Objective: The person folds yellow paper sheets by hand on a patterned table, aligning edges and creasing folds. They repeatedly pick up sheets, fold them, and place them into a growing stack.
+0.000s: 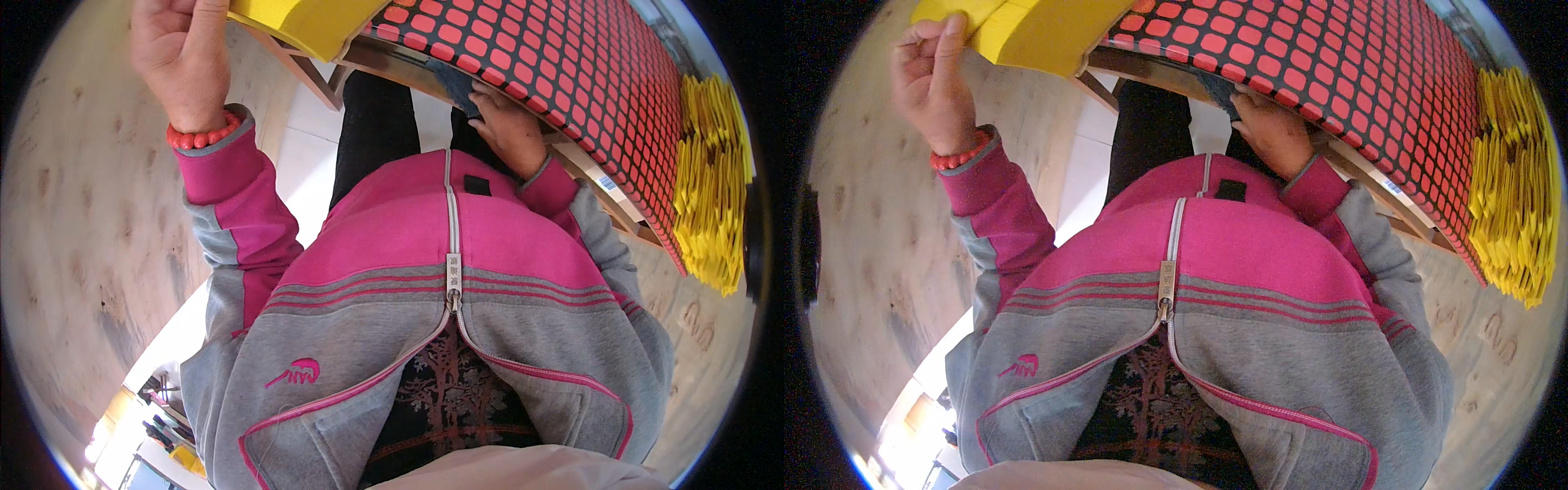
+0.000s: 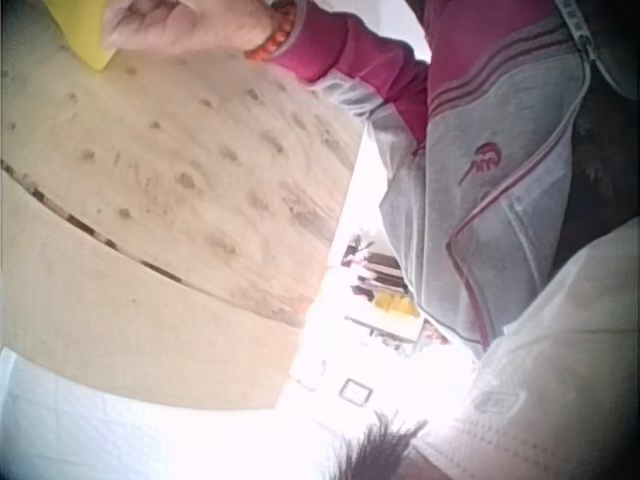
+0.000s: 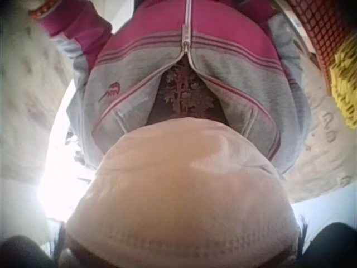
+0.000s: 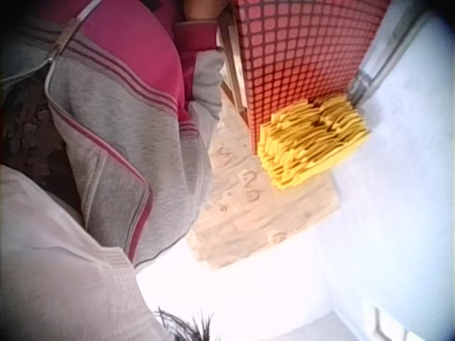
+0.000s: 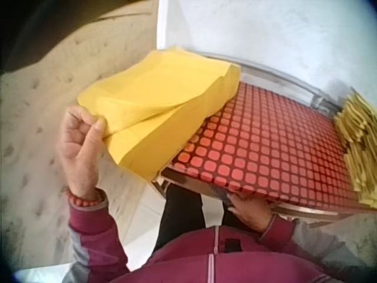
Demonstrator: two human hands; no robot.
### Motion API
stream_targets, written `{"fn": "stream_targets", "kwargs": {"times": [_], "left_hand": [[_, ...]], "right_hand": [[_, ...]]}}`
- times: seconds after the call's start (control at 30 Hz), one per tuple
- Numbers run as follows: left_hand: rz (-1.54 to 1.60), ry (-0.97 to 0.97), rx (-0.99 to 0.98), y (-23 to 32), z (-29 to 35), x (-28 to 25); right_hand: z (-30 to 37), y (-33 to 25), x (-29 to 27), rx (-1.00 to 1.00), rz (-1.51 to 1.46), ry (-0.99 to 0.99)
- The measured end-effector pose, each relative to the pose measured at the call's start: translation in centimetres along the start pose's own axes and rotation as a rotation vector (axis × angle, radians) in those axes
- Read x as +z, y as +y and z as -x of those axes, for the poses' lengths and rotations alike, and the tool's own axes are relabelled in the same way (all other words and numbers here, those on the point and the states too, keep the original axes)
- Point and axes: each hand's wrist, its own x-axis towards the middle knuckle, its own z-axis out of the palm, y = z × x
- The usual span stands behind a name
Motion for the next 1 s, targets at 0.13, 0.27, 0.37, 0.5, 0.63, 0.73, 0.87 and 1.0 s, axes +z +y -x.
{"fn": "stream_targets", "kwargs": {"times": [0.13, 0.27, 0.37, 0.5, 0.63, 0.73, 0.87, 1.0], "left_hand": [[-0.011, -0.074, -0.023, 0.8, 0.0, 0.0], [-0.064, -0.141, -0.077, 1.9, 0.4, 0.2], [-0.038, -0.297, -0.065, 2.6, 0.2, -0.1], [-0.115, -0.437, -0.074, 3.7, -0.5, -0.2], [-0.105, -0.462, -0.116, 4.6, -0.8, 0.1], [-0.055, -0.407, -0.219, 5.0, -0.8, 0.1], [-0.034, -0.408, -0.260, 4.8, -1.4, -0.1], [-0.079, -0.462, -0.326, 4.8, -1.9, -0.7]], "right_hand": [[-0.6, 1.6, 1.9, -0.053, 0.099, 0.028], [-1.7, 2.0, 2.0, 0.004, 0.165, -0.033], [-2.0, 0.6, 0.5, 0.149, 0.068, -0.228], [-2.0, -3.7, -3.5, -0.142, -0.094, -0.025], [-5.4, -7.1, -9.7, -0.470, -0.361, -0.003], [-9.3, -9.3, -13.9, -0.532, -0.511, 0.158], [-14.5, -11.0, -16.1, -0.571, -0.442, 0.391], [-17.3, -11.3, -15.2, -0.669, -0.226, 0.497]]}}
